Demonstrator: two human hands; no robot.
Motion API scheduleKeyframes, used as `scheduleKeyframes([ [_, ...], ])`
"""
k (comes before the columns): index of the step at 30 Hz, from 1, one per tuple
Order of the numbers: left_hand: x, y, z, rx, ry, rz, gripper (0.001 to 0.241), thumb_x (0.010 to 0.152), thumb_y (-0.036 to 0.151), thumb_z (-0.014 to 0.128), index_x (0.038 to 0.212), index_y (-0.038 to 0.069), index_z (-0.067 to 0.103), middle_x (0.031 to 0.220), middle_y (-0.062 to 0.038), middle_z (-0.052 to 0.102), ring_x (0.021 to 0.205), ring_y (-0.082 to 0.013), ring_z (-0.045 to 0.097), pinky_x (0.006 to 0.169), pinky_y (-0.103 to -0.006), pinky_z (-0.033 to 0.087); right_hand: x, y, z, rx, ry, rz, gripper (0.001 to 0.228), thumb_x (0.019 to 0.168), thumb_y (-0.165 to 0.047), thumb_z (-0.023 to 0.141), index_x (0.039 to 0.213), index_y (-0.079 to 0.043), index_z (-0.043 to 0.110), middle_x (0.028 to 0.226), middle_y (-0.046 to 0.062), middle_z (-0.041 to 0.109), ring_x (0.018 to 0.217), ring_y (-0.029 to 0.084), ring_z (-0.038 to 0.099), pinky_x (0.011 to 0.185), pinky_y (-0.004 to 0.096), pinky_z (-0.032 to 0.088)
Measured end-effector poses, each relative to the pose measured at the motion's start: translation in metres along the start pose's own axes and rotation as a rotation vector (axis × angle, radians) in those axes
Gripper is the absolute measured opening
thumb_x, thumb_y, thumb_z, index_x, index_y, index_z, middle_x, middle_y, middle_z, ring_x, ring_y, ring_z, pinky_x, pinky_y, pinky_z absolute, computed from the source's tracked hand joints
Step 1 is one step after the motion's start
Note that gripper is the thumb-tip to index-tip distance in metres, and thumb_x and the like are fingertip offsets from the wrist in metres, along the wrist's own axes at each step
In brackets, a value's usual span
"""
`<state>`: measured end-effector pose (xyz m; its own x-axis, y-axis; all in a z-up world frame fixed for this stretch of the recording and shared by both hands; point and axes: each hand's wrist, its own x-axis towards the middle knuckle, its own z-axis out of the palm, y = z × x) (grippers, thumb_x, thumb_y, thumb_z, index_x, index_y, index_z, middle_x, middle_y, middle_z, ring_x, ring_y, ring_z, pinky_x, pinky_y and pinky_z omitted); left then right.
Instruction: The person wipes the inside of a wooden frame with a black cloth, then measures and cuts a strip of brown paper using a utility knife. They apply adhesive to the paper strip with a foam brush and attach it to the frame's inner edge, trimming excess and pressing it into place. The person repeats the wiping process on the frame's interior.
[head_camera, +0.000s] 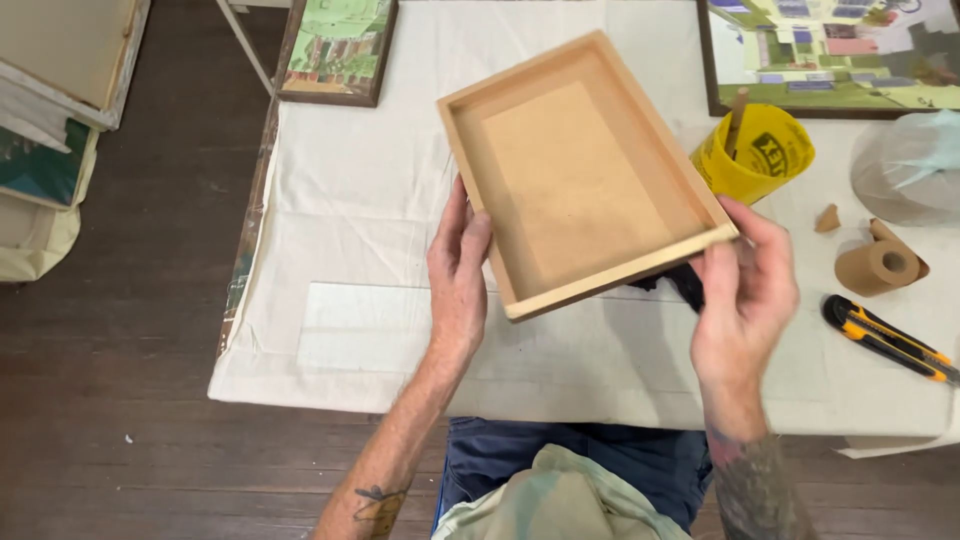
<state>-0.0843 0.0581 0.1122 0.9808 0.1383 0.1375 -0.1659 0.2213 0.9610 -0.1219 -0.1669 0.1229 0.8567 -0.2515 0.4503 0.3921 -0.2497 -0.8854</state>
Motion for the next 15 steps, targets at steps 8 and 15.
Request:
scheduleKeyframes([
  [8, 0.013, 0.004, -0.018, 0.204, -0.002, -0.03, 0.066, 0.104, 0.047, 0.046, 0.153, 0.004, 0.048, 0.154, -0.023, 0.051, 0.141, -0.0361, 0.051, 0.117, -0.055, 0.038, -0.009, -0.003, -0.002, -0.088, -0.05, -0.144, 0.029, 0.107, 0.003, 0.055, 0.135, 0.012, 0.052, 0.129, 0.033, 0.065, 0.11, 0.026, 0.062, 0.102, 0.049, 0.055],
  [15, 0.055, -0.045, -0.053, 0.495, -0.143, -0.125, 0.069, 0.105, 0.057, 0.039, 0.154, 0.01, 0.049, 0.141, -0.017, 0.059, 0.138, -0.0329, 0.051, 0.122, -0.0476, 0.032, -0.005, 0.03, 0.014, -0.136, -0.181, 0.11, 0.033, 0.105, -0.014, 0.067, 0.133, -0.001, 0.057, 0.129, 0.02, 0.07, 0.105, 0.016, 0.058, 0.09, 0.033, 0.05],
])
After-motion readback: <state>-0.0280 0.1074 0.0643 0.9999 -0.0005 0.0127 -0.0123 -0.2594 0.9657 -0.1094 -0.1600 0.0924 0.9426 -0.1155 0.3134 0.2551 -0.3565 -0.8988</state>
